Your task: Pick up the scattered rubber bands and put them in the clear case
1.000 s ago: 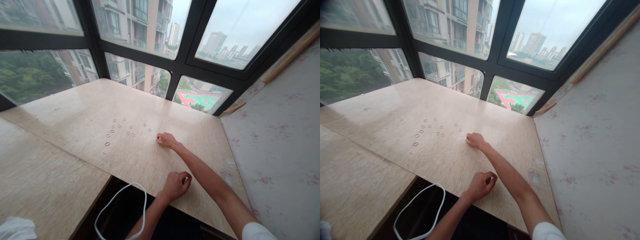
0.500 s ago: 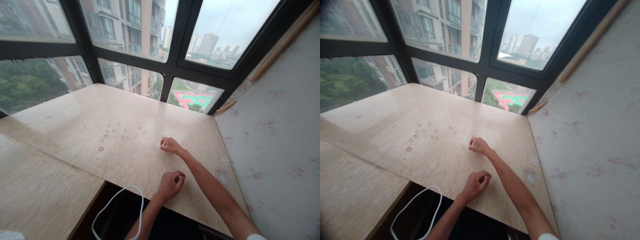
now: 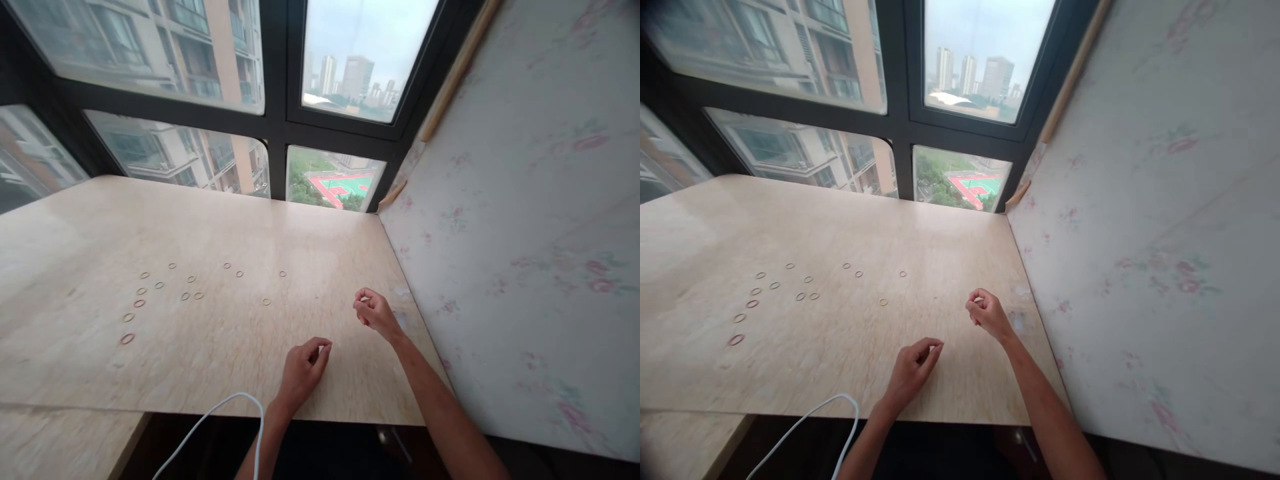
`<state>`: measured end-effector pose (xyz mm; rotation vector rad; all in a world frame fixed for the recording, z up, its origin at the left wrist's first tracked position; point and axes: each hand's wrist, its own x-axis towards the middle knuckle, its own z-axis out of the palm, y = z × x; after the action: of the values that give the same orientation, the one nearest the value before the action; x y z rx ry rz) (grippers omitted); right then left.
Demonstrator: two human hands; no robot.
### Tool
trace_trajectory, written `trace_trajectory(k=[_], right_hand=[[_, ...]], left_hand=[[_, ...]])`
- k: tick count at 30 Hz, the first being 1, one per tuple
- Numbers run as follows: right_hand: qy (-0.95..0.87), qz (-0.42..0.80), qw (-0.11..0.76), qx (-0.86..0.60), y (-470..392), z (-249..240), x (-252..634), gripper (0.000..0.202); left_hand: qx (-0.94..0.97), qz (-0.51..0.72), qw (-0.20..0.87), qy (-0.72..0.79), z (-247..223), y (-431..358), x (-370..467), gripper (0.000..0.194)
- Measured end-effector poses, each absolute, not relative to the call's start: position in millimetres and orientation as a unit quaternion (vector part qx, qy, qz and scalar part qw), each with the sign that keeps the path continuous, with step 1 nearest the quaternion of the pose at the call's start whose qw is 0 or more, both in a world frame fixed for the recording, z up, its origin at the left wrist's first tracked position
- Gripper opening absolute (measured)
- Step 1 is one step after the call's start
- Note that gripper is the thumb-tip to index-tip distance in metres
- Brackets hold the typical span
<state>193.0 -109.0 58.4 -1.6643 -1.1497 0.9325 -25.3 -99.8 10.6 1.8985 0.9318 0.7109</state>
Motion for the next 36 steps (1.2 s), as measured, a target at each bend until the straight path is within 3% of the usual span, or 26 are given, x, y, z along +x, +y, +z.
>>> trace_trajectory(k=[9, 19, 30, 36], right_hand=[[-0.362, 0.197, 0.453, -0.791, -184.8, 56.9, 252.1, 0.027], [-0.334, 0.008, 0.311, -0.889, -187.8, 44.7, 272.1, 0.028], [-0.34, -0.032, 0.221, -0.913, -185.6, 43.0, 270.5, 0.033], [-0.374, 0.024, 0.312, -0.873, -194.1, 48.4, 261.7, 0.042]], left_hand=[[0.761, 0.279, 0.442, 0.384, 10.6, -97.5, -25.3, 0.035], [0.754, 0.28, 0.438, 0.401, 13.5, -96.9, -24.5, 0.036], [0.754, 0.28, 0.433, 0.408, 14.1, -97.5, -23.7, 0.035], [0.751, 0.284, 0.43, 0.412, 16.1, -97.0, -22.3, 0.035]])
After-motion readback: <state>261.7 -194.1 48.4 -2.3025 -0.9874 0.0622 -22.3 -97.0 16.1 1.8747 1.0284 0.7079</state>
